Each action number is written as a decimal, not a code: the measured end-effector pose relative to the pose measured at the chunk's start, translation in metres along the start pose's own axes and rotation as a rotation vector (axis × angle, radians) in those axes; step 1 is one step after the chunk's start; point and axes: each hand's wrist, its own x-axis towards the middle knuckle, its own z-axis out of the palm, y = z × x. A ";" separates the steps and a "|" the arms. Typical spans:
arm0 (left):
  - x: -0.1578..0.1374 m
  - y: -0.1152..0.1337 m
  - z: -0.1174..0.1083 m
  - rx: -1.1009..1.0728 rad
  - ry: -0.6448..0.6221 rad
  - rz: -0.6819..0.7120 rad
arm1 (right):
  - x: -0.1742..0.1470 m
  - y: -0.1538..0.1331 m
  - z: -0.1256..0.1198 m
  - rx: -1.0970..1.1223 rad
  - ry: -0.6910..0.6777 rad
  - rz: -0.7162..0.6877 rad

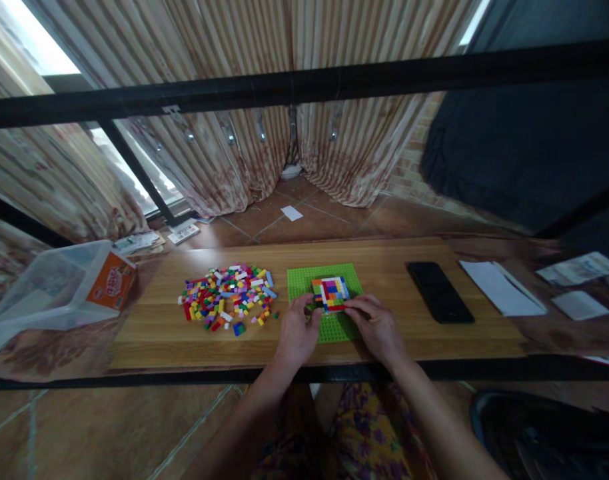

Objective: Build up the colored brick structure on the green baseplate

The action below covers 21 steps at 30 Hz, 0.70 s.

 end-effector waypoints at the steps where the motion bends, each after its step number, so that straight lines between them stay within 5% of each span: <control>1: 0.002 0.000 0.002 0.002 -0.002 -0.010 | 0.000 0.000 0.000 -0.001 -0.001 0.000; 21: 0.014 0.016 0.018 0.127 0.076 -0.214 | 0.001 0.004 0.005 0.129 0.076 0.166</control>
